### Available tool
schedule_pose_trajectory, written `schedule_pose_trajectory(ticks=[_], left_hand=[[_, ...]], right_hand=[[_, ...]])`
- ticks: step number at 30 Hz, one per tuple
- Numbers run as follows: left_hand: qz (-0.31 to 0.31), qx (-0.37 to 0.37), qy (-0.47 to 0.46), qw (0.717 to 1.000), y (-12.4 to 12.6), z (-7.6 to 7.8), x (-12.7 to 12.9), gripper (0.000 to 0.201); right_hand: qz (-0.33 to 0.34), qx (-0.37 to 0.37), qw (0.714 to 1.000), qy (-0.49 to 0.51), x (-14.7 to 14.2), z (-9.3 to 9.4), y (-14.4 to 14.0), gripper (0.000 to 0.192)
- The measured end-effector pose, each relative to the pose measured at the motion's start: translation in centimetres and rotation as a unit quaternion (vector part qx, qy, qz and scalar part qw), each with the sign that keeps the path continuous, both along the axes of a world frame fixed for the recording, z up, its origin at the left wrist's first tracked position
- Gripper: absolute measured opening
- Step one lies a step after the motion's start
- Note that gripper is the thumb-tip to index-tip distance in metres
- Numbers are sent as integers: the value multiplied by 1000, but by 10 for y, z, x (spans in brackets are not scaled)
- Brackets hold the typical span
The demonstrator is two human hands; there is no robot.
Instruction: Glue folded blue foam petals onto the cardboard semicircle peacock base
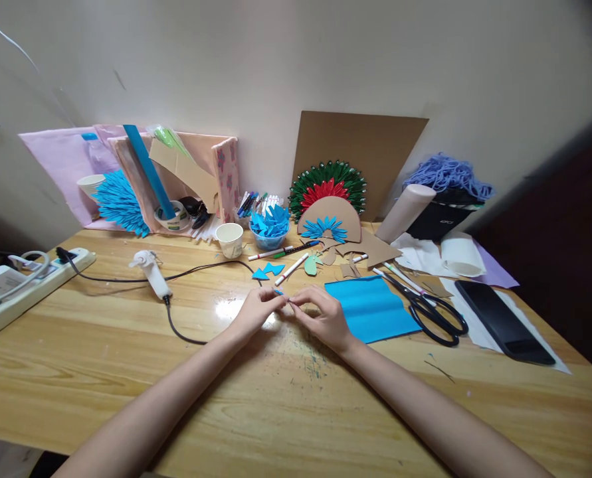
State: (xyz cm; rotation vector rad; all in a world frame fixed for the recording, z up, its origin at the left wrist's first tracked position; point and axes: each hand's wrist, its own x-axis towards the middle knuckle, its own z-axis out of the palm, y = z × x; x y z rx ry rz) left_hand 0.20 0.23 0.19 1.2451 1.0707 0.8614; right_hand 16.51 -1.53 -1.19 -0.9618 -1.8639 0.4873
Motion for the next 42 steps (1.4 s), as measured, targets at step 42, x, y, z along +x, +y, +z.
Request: schedule_pose_trajectory(ticks=[42], left_hand=[[55,81,13,995,-3,-4,3,28]], right_hand=[[-22,-138,986,96,-2,-1,4,9]])
